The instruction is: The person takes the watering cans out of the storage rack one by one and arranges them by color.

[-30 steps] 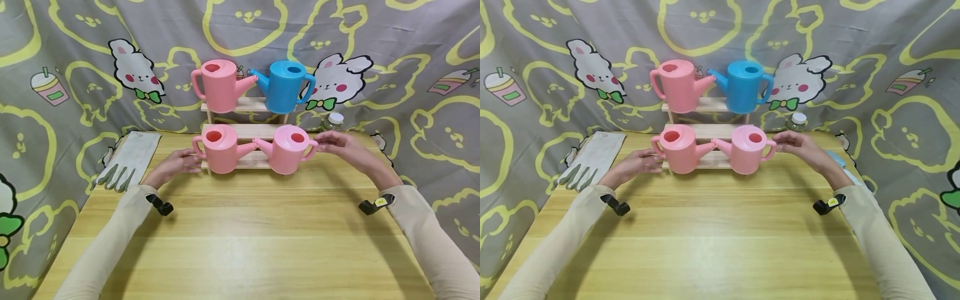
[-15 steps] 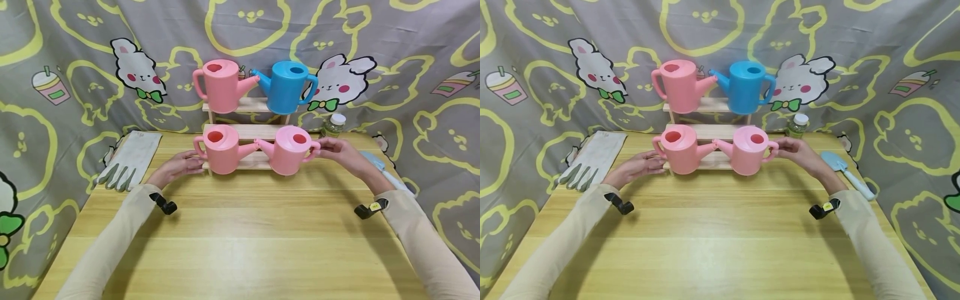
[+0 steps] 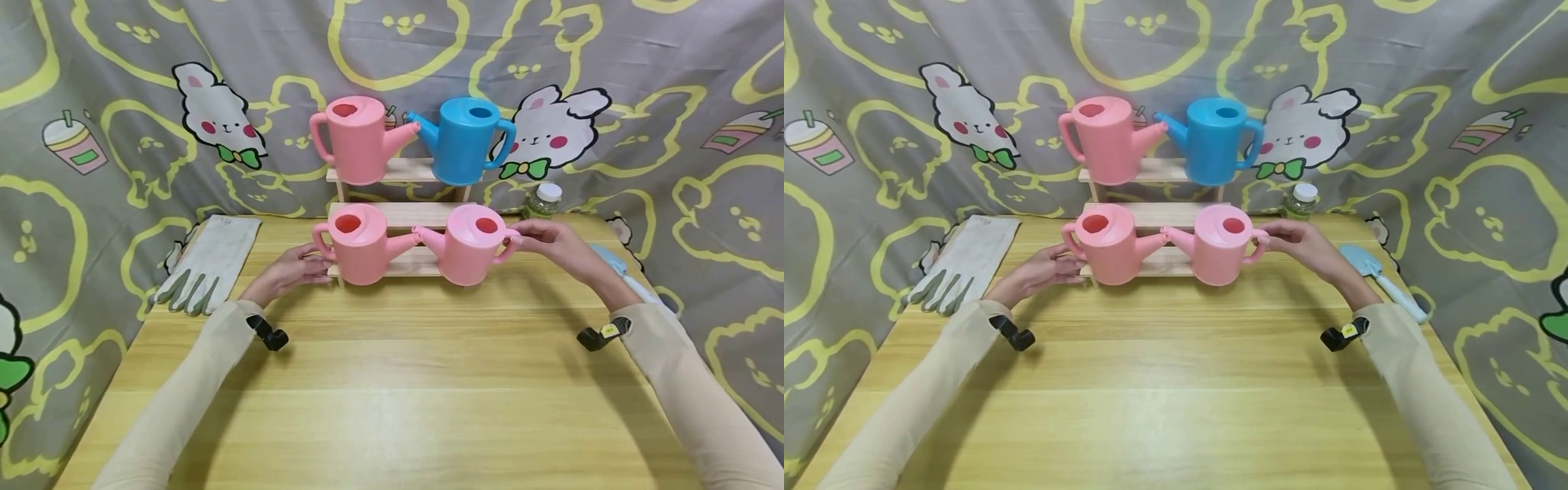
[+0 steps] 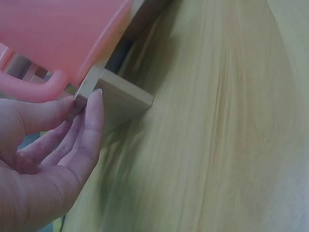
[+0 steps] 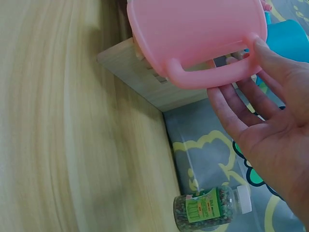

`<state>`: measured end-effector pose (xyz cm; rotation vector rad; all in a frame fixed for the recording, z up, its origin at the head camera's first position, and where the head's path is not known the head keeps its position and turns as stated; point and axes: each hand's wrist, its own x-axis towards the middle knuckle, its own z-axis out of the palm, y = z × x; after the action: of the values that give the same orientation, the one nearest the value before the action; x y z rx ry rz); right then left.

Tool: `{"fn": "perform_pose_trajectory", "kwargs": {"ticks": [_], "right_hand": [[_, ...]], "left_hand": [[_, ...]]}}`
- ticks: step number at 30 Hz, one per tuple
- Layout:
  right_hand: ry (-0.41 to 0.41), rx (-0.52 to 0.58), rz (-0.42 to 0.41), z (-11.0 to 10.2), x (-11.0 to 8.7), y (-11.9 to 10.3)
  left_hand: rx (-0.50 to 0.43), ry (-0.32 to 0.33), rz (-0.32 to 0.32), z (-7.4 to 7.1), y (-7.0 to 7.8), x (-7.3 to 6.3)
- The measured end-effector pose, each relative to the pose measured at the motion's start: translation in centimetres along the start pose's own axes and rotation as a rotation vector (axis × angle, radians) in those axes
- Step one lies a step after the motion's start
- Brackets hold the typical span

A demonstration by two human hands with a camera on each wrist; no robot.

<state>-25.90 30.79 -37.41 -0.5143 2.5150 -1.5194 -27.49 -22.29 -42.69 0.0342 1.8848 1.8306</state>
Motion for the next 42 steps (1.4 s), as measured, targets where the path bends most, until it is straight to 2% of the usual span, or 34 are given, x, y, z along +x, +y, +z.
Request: {"fn": "perform_pose_trajectory", "kwargs": {"ticks": [9, 16, 25, 30, 33, 35, 39, 42], "right_hand": [[-0.084, -0.057, 0.016, -0.5, 0.4, 0.0], [-0.171, -0.032, 0.035, -0.9, 0.7, 0.4], [-0.519, 0.083, -0.006, -2.3, 2.1, 0.5], [-0.641, 0.095, -0.061, -2.6, 2.2, 0.5], [-0.64, 0.091, -0.09, -2.1, 1.7, 0.5], [-0.608, 0.105, -0.097, -1.5, 1.1, 0.3], [-0.488, 0.138, -0.072, 0.5, -0.6, -0.1], [-0.37, 0.156, -0.015, 2.4, -2.1, -0.6]], "left_hand": [[0.042, 0.017, 0.005, 0.3, 0.5, -0.3], [0.054, 0.016, 0.008, 0.4, 0.3, -0.4], [0.06, 0.004, 0.008, 0.3, 0.5, -0.5], [0.054, -0.013, 0.009, 0.3, 0.5, -0.5], [0.052, -0.014, 0.009, 0.2, 0.4, -0.5], [0.052, -0.014, 0.016, 0.2, 0.4, -0.4], [0.068, -0.018, 0.031, 0.2, 0.4, -0.2], [0.077, -0.017, 0.031, 0.3, 0.4, -0.1]]}}
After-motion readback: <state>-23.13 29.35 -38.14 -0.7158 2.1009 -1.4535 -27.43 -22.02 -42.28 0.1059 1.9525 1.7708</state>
